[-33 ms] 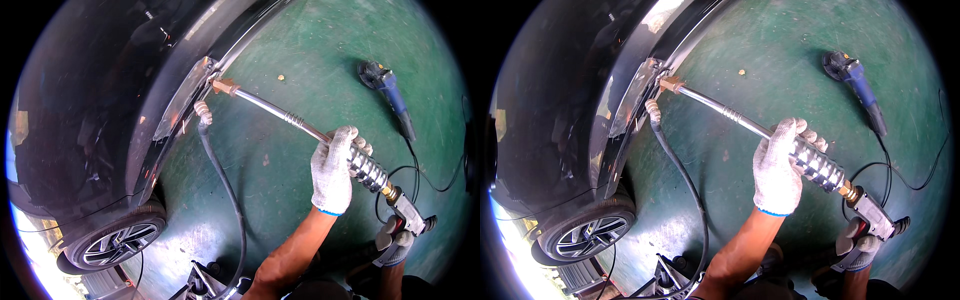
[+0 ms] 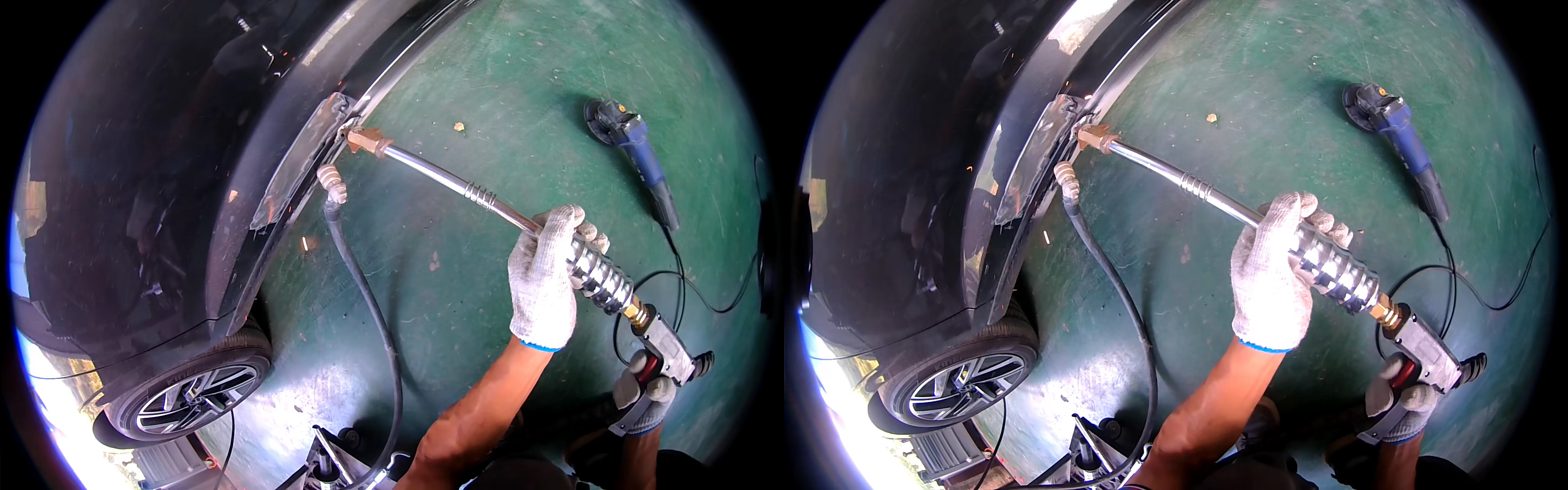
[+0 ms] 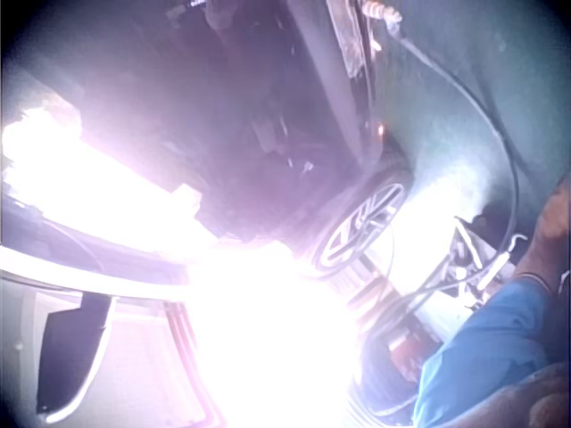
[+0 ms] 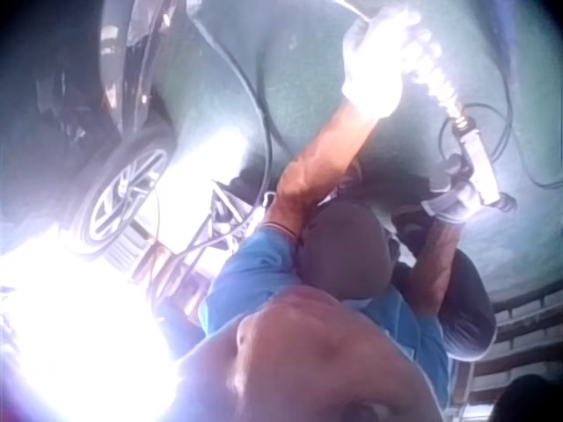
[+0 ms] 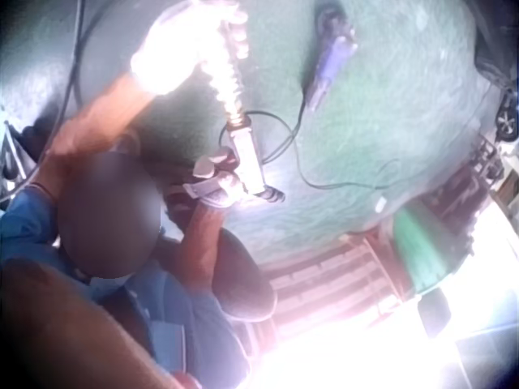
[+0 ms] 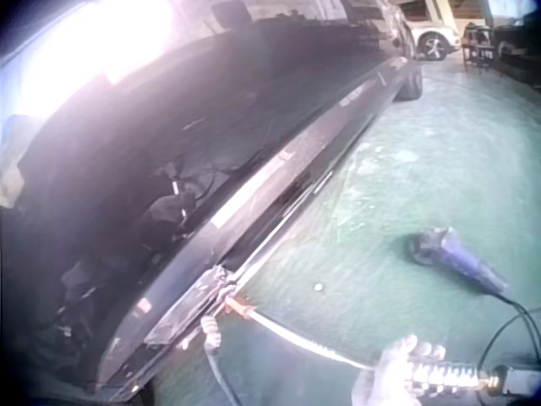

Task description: The person uses an angle grinder to smooth a damaged area on the front fender of a dark-colored car. They then switch to a pneumatic spot welder to apply a series of welds to the same section of the fender, working methodically along the repair line.

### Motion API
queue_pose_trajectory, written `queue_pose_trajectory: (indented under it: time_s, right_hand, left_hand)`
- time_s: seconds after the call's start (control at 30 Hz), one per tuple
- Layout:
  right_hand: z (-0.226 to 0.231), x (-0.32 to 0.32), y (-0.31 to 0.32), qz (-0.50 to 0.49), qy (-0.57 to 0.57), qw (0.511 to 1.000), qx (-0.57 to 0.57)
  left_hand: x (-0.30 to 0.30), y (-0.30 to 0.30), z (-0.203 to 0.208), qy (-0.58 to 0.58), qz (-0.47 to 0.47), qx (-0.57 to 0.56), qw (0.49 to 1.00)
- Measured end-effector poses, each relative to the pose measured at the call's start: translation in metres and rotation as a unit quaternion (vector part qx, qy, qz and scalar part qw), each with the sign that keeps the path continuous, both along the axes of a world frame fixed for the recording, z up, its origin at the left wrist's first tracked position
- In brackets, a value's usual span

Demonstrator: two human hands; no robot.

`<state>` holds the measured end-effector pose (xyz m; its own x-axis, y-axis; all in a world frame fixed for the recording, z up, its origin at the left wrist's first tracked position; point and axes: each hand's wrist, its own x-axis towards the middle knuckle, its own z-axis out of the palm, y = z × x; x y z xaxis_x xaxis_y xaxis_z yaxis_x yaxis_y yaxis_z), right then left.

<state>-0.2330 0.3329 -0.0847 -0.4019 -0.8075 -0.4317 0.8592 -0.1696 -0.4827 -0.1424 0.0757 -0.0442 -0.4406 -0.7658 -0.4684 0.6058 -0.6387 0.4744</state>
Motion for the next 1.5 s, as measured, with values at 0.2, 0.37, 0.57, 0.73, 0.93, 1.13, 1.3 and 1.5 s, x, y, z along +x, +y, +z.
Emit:
queue_pose_trajectory:
  time_s: [0.2, 0.37, 0.57, 0.73, 0.93, 1.13, 1.3, 1.5]
  right_hand:
    - [0.016, 0.003, -0.009, 0.008, -0.025, 1.000, -0.009]
    - [0.010, 0.003, -0.006, 0.000, -0.007, 1.000, 0.001]
    - [0.001, 0.002, 0.011, -0.022, -0.030, 0.999, 0.006]
    - [0.008, 0.004, 0.005, -0.019, -0.016, 0.999, 0.019]
    - [0.017, 0.008, -0.008, 0.008, 0.002, 1.000, -0.027]
    - [0.020, 0.005, 0.010, -0.005, -0.065, 0.998, 0.017]
    - [0.019, 0.006, -0.002, 0.040, 0.061, 0.997, 0.007]
    - [0.005, -0.003, 0.014, 0.039, 0.015, 0.999, -0.005]
  left_hand:
    - [0.010, -0.034, 0.004, 0.081, 0.009, 0.033, 0.996]
    - [0.019, -0.040, 0.009, 0.025, 0.032, -0.060, 0.997]
    - [0.005, 0.006, 0.005, -0.005, 0.019, -0.005, 1.000]
    - [0.017, -0.030, 0.027, 0.004, 0.119, 0.052, 0.992]
    - [0.028, -0.051, 0.000, 0.279, 0.041, -0.061, 0.957]
    - [-0.001, -0.039, 0.033, -0.146, 0.136, 0.062, 0.978]
    - [0.021, -0.041, 0.027, 0.042, 0.038, -0.006, 0.998]
    - [0.012, -0.033, 0.024, -0.065, 0.083, 0.032, 0.994]
